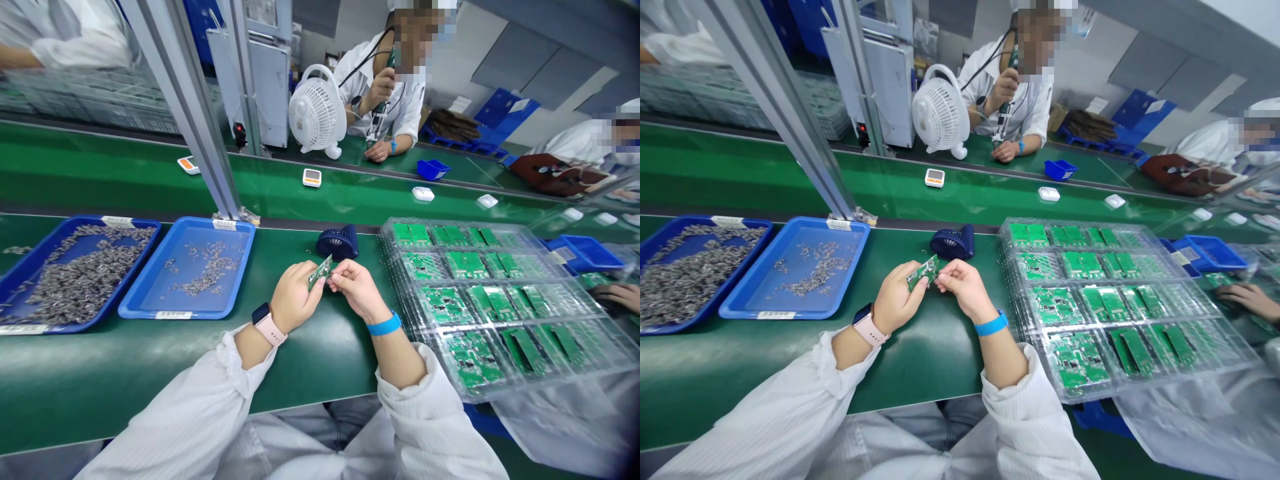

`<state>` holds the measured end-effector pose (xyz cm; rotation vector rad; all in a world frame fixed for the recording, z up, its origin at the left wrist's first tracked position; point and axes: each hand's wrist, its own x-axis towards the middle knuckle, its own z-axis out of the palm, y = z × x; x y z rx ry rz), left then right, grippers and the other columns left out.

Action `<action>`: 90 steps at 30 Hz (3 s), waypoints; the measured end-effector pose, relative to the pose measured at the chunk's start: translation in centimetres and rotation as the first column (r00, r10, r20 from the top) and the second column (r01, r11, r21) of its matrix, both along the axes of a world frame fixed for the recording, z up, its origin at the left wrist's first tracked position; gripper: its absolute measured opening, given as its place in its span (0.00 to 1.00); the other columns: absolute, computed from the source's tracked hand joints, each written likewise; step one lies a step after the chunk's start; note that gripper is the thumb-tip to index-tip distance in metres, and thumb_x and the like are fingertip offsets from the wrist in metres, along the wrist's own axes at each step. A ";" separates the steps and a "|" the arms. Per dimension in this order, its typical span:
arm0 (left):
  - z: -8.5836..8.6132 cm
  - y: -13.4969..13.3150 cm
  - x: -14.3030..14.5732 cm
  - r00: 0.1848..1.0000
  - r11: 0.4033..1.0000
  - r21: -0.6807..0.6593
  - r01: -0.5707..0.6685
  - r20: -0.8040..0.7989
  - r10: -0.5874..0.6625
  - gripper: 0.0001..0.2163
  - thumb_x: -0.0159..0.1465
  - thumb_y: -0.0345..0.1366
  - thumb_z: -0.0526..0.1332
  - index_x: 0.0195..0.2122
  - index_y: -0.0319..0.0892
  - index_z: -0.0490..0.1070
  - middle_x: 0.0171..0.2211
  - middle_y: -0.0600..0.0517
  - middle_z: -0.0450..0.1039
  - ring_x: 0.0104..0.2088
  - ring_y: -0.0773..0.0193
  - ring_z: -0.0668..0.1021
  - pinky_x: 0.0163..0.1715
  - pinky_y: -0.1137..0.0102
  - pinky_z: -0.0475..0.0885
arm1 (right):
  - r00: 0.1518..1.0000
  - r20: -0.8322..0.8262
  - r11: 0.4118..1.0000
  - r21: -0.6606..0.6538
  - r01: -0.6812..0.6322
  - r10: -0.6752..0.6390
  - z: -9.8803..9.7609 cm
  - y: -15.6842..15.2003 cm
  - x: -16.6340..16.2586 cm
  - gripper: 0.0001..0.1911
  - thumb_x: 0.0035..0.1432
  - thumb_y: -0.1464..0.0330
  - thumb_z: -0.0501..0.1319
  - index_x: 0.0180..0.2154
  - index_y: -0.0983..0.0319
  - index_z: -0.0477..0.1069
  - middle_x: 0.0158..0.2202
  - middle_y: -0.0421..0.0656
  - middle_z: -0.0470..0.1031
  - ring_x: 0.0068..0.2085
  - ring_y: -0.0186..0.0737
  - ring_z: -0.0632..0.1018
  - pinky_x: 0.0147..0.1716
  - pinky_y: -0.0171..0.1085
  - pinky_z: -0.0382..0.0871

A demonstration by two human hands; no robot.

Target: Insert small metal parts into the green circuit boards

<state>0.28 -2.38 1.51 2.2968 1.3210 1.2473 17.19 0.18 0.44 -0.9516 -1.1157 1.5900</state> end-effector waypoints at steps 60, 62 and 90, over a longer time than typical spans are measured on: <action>-2.5 1.6 0.6 0.968 0.968 -0.125 0.217 -0.097 -0.230 0.10 0.70 0.39 0.52 0.42 0.44 0.70 0.42 0.48 0.75 0.43 0.58 0.75 0.45 0.61 0.68 | -0.462 0.869 0.984 0.158 -0.078 -0.176 12.1 5.5 19.8 0.14 0.61 0.62 0.59 0.44 0.59 0.78 0.41 0.47 0.81 0.43 0.45 0.80 0.39 0.35 0.69; -2.6 1.6 0.6 0.969 0.968 -0.125 0.217 -0.089 -0.229 0.10 0.70 0.39 0.52 0.42 0.43 0.70 0.42 0.48 0.75 0.43 0.58 0.75 0.45 0.61 0.68 | -0.483 0.856 0.982 0.184 -0.051 -0.185 11.7 6.4 18.8 0.16 0.63 0.61 0.55 0.45 0.60 0.78 0.42 0.50 0.80 0.44 0.46 0.80 0.40 0.37 0.69; -2.0 1.9 0.1 0.983 0.983 -0.115 0.145 0.130 -0.130 0.10 0.69 0.37 0.52 0.40 0.44 0.72 0.40 0.48 0.75 0.40 0.60 0.77 0.42 0.65 0.72 | -0.555 0.830 0.990 0.119 0.078 -0.056 9.5 11.2 12.0 0.16 0.58 0.67 0.60 0.44 0.68 0.79 0.45 0.62 0.78 0.49 0.51 0.79 0.46 0.40 0.71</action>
